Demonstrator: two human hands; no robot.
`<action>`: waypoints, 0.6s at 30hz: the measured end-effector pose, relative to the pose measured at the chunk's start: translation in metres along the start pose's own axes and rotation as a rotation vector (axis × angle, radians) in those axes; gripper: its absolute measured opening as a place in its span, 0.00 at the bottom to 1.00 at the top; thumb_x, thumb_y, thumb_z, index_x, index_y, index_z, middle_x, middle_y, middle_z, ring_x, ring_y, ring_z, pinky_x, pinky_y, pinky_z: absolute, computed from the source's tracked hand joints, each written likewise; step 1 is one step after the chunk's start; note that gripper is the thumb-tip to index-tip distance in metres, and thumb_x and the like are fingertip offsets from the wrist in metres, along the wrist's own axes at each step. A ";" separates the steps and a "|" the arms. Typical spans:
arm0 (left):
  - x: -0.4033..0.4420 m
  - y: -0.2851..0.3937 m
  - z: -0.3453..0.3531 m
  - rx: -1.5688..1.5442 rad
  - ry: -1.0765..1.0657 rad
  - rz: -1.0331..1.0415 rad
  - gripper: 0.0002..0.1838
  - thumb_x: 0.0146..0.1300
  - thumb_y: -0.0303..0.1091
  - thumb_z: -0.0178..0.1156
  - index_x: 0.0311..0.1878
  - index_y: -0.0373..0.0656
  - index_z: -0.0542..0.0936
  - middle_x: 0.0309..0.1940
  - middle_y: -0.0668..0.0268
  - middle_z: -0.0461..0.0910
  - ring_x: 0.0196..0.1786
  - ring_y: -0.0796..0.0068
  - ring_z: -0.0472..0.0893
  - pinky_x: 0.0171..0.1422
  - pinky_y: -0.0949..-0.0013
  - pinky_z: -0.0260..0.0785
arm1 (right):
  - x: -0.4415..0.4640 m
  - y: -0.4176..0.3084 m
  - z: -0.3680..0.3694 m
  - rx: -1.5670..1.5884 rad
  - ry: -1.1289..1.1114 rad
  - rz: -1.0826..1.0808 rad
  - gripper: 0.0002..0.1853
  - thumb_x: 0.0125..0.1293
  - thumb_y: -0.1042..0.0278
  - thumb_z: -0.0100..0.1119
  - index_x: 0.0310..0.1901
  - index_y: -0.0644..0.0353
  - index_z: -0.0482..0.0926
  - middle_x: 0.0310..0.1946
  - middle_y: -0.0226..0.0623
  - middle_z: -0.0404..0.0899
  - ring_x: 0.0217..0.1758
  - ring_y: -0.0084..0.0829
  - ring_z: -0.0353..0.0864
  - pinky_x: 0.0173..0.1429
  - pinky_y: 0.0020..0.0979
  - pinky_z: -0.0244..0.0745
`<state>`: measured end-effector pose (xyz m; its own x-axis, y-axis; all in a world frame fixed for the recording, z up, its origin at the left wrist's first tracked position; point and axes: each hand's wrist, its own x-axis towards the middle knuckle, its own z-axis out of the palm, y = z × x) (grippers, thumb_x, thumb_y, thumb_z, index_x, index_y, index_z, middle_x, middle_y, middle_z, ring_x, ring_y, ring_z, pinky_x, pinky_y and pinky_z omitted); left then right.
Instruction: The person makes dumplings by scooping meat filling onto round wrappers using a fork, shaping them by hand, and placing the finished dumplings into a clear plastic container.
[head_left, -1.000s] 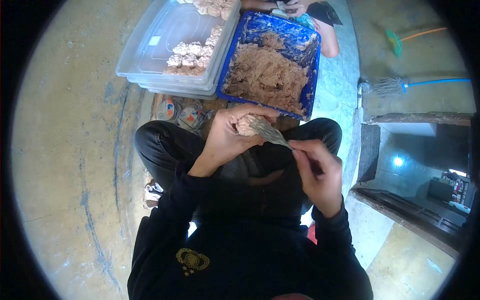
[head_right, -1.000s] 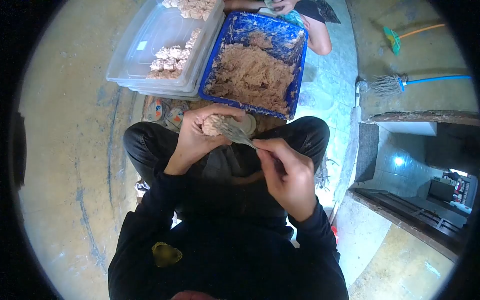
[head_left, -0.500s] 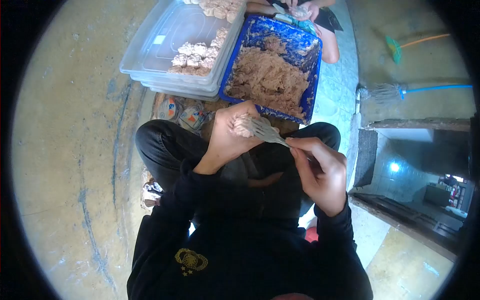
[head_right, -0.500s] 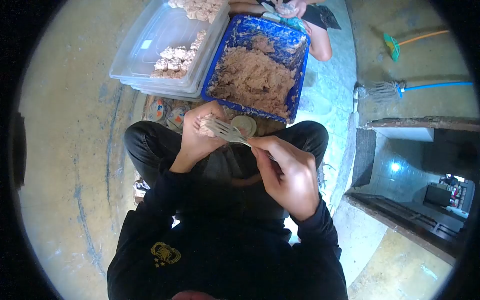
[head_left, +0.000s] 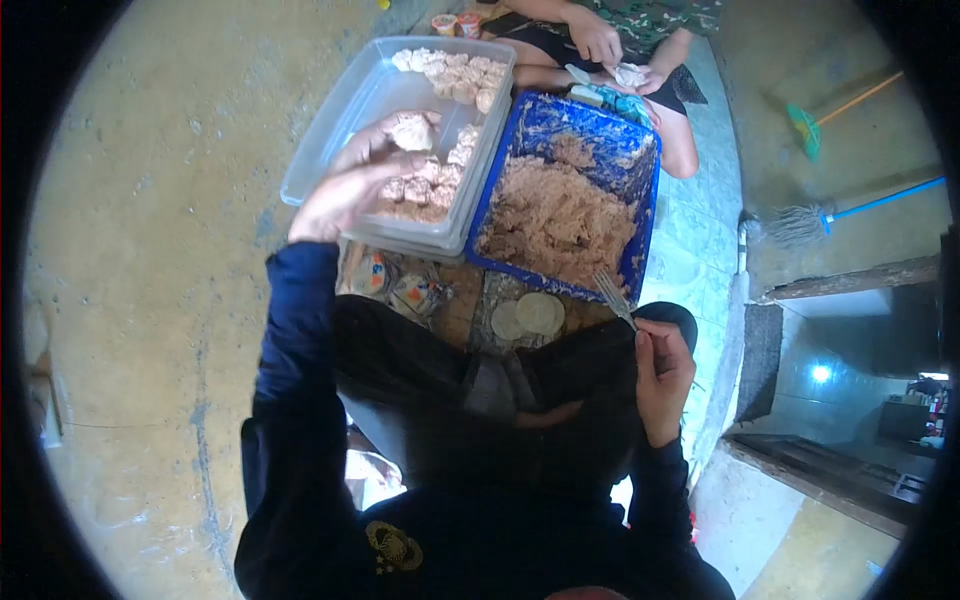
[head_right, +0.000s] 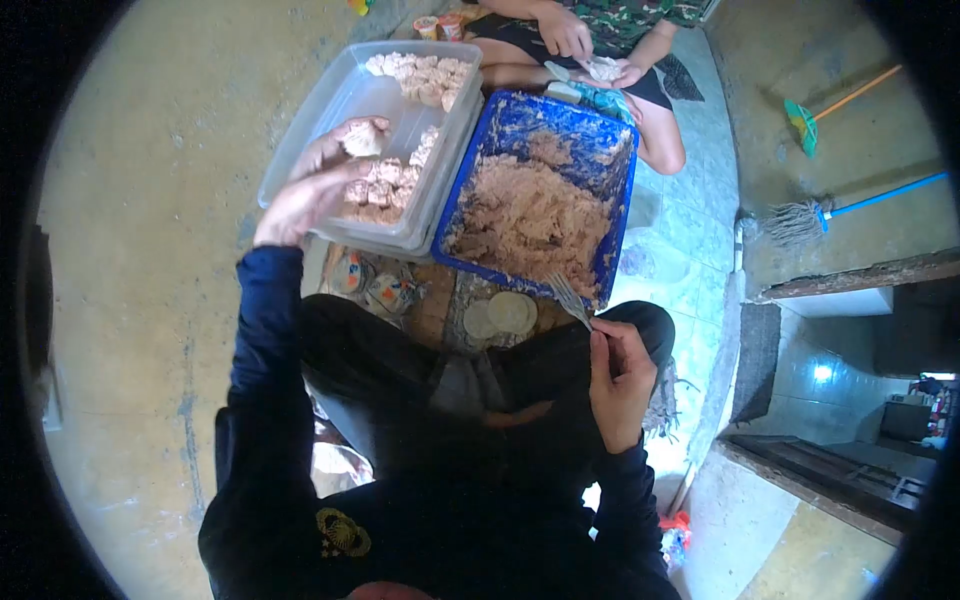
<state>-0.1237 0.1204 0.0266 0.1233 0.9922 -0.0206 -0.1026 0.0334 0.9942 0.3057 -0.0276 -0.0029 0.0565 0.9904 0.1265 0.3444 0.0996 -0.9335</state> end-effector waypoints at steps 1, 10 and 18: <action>0.012 0.021 0.004 0.307 0.070 -0.051 0.27 0.69 0.26 0.67 0.72 0.42 0.77 0.65 0.66 0.81 0.65 0.72 0.80 0.73 0.67 0.72 | -0.001 0.015 0.002 -0.027 0.046 -0.028 0.06 0.79 0.78 0.59 0.53 0.66 0.83 0.33 0.26 0.82 0.35 0.12 0.75 0.40 0.18 0.67; 0.121 -0.005 -0.042 0.927 -0.542 -0.181 0.26 0.62 0.17 0.61 0.64 0.45 0.83 0.56 0.73 0.84 0.58 0.79 0.80 0.65 0.65 0.76 | -0.022 0.079 0.013 0.070 0.048 0.242 0.06 0.81 0.75 0.58 0.52 0.67 0.82 0.39 0.28 0.84 0.42 0.14 0.78 0.48 0.19 0.71; 0.112 -0.001 -0.033 0.835 -0.541 -0.256 0.30 0.63 0.16 0.60 0.69 0.45 0.80 0.65 0.64 0.81 0.65 0.68 0.80 0.71 0.63 0.76 | -0.020 0.086 0.016 -0.012 0.052 0.194 0.08 0.77 0.74 0.64 0.52 0.68 0.87 0.40 0.34 0.89 0.43 0.18 0.83 0.49 0.23 0.77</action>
<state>-0.1421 0.2359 0.0203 0.4945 0.7729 -0.3976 0.6835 -0.0632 0.7272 0.3196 -0.0371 -0.0915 0.1710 0.9845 -0.0381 0.3336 -0.0943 -0.9380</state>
